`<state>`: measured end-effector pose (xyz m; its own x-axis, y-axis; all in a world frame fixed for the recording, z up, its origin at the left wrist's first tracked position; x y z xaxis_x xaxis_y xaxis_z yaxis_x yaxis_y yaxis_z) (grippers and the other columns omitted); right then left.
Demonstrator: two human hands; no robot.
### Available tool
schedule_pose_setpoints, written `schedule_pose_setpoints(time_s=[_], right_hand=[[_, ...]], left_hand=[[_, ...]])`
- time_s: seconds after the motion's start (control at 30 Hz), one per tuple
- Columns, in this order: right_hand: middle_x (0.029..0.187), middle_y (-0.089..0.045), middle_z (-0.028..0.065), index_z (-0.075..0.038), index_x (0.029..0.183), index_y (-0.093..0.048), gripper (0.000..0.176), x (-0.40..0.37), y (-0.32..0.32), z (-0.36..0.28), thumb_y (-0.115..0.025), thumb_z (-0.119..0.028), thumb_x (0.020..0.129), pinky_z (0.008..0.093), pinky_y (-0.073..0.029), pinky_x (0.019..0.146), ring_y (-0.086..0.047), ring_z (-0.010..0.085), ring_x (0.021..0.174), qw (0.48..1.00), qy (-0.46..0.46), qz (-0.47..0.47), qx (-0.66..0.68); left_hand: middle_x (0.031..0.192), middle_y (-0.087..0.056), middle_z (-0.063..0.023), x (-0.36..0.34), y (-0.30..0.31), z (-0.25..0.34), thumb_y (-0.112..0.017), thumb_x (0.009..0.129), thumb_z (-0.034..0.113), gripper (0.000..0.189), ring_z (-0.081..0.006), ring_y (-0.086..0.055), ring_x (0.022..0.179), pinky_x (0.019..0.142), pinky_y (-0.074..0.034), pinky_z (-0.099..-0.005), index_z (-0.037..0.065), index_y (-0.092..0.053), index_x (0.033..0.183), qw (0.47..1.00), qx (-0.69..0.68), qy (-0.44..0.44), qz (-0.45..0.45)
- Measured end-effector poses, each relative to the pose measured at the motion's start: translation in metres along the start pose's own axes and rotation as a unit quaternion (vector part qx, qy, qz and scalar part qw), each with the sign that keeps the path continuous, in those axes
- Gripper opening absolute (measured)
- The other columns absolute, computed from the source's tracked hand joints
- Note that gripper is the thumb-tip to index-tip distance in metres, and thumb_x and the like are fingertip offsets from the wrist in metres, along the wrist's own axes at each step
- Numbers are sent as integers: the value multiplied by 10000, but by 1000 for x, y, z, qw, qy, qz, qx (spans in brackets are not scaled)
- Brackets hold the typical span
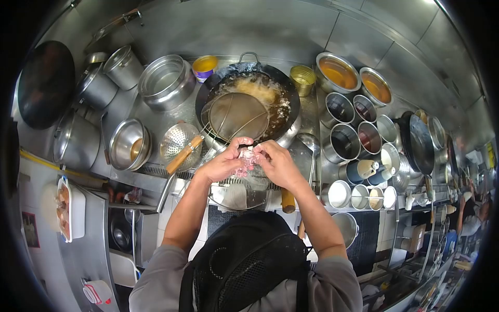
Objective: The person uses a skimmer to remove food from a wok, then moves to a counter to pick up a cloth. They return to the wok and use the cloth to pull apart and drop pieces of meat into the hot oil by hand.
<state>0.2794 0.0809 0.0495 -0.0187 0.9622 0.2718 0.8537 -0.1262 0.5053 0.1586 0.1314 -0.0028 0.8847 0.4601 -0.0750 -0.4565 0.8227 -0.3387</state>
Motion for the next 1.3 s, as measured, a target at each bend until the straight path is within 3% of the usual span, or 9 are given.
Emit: schedule_pose_setpoints(time_s=[0.23, 0.3, 0.53, 0.7, 0.83, 0.93, 1.03, 1.13, 1.3], right_hand=[[941, -639, 101, -12, 1161, -634, 283, -3, -3, -6, -670, -100, 894, 325, -505, 738, -625, 219, 783, 997, 72, 18, 15], [908, -647, 66, -4, 1160, -626, 251, -5, -12, 30, -627, -84, 923, 267, -494, 673, -612, 132, 754, 984, -65, 5, 164], [770, -545, -2, -102, 921, -560, 87, -4, -1, 57, -550, -16, 925, 220, -354, 515, -450, 90, 572, 667, -207, 98, 709], [821, -562, -1, -111, 947, -564, 113, 2, -29, 60, -582, -4, 914, 225, -328, 493, -446, 56, 583, 672, -117, 11, 731], [826, -558, -19, -48, 1118, -576, 164, -3, -42, 80, -562, -127, 976, 219, -363, 526, -464, 39, 622, 853, -193, 102, 473], [1005, -637, 40, -1, 1224, -556, 297, -5, -25, 68, -496, -208, 1020, 233, -447, 606, -564, 82, 734, 983, -21, 177, 49], [933, -613, 2, -13, 1196, -572, 267, -8, -24, 84, -497, -199, 1019, 217, -404, 546, -512, 51, 647, 974, -110, 138, 143], [826, -583, -10, -64, 1131, -611, 192, -7, -14, 114, -518, -177, 1006, 231, -414, 535, -497, 80, 624, 872, -217, 154, 411], [656, -427, -59, -136, 826, -537, 311, 12, 26, 123, -546, -398, 994, 193, -272, 437, -355, 27, 508, 802, -259, 182, 507]], left_hand=[[1019, -603, -47, -4, -5, 22, -474, 990, 61, 317, -92, -563, 829, 629, -487, -240, 75, -393, 1296, 958, 272, -5, 90], [943, -604, -25, -6, -2, 20, -468, 1002, 74, 206, -78, -543, 760, 609, -475, -235, 72, -488, 1208, 963, 244, -20, 111], [881, -558, 12, -14, 15, 14, -495, 1009, 112, 178, -46, -483, 706, 577, -436, -198, 98, -536, 1182, 975, 90, -61, 194], [858, -545, 18, 9, -11, -9, -565, 978, 135, 179, -38, -483, 711, 559, -443, -213, 83, -546, 1148, 972, 143, -74, 171], [750, -555, -31, 18, -1, -7, -576, 965, 128, 98, -76, -532, 712, 576, -465, -286, 30, -577, 967, 917, 266, -105, 279], [771, -591, -71, 23, -12, 11, -581, 966, 148, 137, -110, -536, 658, 607, -480, -325, 14, -588, 933, 813, 455, -216, 291], [786, -599, -88, 31, -14, 6, -592, 958, 148, 151, -146, -560, 656, 631, -483, -351, 3, -603, 918, 804, 485, -205, 277], [838, -600, -34, 35, 3, -30, -611, 918, 92, 156, -152, -604, 769, 649, -495, -318, 23, -598, 1058, 940, 210, -43, 266], [1039, -598, -45, 15, 13, -40, -593, 832, -19, 382, -154, -594, 863, 755, -501, -297, 46, -533, 1204, 951, -201, 12, 236]])
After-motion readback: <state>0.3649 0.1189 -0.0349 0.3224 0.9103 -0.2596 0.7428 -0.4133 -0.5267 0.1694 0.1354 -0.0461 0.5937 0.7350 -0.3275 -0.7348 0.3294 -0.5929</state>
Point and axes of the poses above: each hand's wrist, its own x-axis towards the middle knuckle, its own y-axis out of the back of the hand, z = x × y, the point moved 8 cm from there along x, towards the middle knuckle
